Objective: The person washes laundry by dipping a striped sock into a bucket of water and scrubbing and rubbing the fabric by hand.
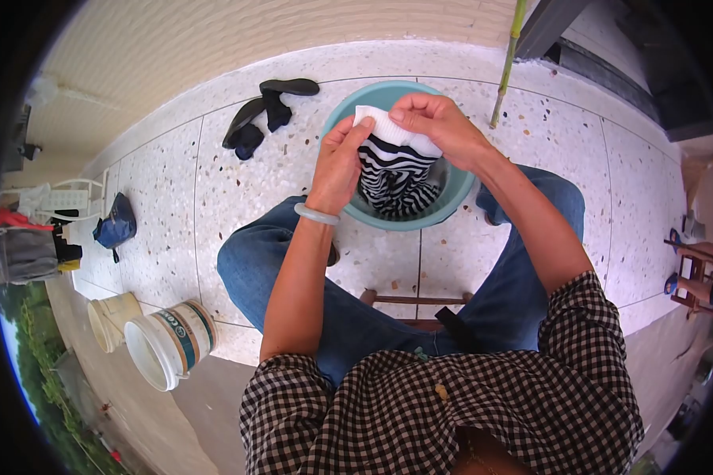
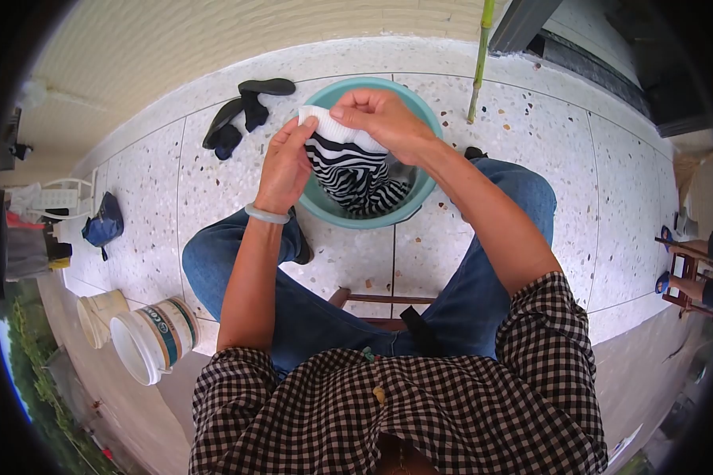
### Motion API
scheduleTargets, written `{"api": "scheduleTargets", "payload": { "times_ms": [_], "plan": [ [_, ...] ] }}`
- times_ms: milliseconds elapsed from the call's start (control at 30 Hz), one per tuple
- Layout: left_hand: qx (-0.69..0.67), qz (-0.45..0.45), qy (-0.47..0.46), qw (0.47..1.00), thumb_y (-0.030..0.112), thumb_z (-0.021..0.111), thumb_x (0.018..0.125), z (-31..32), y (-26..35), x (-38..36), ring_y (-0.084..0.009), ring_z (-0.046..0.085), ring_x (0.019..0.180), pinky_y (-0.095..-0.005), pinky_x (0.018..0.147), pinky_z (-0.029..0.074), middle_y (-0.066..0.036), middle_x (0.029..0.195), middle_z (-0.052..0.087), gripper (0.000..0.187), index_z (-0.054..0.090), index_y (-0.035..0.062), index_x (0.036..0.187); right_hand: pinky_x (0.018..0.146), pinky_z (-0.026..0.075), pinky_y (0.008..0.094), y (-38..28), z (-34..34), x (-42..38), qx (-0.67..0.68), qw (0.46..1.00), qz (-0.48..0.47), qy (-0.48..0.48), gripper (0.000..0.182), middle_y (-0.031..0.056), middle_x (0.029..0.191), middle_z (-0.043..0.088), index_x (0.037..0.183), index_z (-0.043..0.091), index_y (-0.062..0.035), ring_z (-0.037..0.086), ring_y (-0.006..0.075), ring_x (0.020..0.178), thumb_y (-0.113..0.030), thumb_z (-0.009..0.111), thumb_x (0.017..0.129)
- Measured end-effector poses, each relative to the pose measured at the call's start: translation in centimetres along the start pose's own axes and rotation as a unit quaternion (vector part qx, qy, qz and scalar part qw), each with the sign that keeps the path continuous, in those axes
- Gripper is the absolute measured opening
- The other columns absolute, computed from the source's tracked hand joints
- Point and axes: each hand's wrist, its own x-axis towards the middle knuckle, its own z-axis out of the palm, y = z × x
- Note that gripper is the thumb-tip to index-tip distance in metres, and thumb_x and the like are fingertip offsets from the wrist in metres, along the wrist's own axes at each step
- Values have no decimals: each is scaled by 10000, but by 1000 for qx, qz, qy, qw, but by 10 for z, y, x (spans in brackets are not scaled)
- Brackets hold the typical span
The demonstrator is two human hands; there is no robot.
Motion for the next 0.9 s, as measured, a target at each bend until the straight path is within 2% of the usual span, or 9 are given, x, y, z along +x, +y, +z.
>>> {"api": "scheduleTargets", "payload": {
  "times_ms": [100,367,467,567,700,800,900],
  "plan": [
    [-7,-3,9,1000,107,586,893,2,-2,1,-105,623,812,-238,702,502,-55,927,666,167,625,12,1025,559,382,182,0,0,0,-9,1000,-1,10,155,-24,779,604,878,638,-53,498,25,676,-208,639,874],
    [15,4,5,1000,48,612,849,5,-3,0,-113,627,786,-239,692,501,-71,892,668,142,634,-11,976,584,409,182,-7,8,-5,-79,996,-24,16,121,-19,775,604,906,639,-41,518,29,696,-157,620,874],
    [17,-22,21,999,44,618,825,7,0,-1,-119,626,768,-237,682,498,-81,872,666,136,636,-28,939,671,432,188,-6,8,-5,-116,992,-48,-8,115,-35,821,605,928,629,-51,534,26,758,-157,613,888],
    [34,-36,25,998,28,618,788,3,-2,1,-125,621,743,-239,670,493,-88,857,662,137,637,-40,906,666,430,188,-5,7,-5,-123,990,-54,-30,88,-35,822,606,913,627,-50,532,24,757,-132,603,891],
    [41,-41,23,998,-8,599,750,2,-2,1,-135,614,738,-251,686,487,-84,845,658,148,639,-38,889,642,428,189,0,10,-6,-44,999,-22,-23,99,-28,804,605,887,632,-43,529,28,734,-139,610,880],
    [-28,-23,3,999,-13,591,746,-1,-6,2,-142,613,761,-264,721,484,-83,845,657,149,640,-33,884,602,422,187,4,13,-2,23,1000,-18,-9,120,-18,781,606,872,645,-31,520,32,695,-149,634,856],
    [-67,-49,22,996,-18,538,751,1,0,1,-168,607,797,-302,761,482,-80,869,635,138,605,-15,872,616,423,189,2,14,-2,32,999,-11,-14,123,-23,791,604,874,639,-35,524,32,708,-157,627,864]
  ]
}}
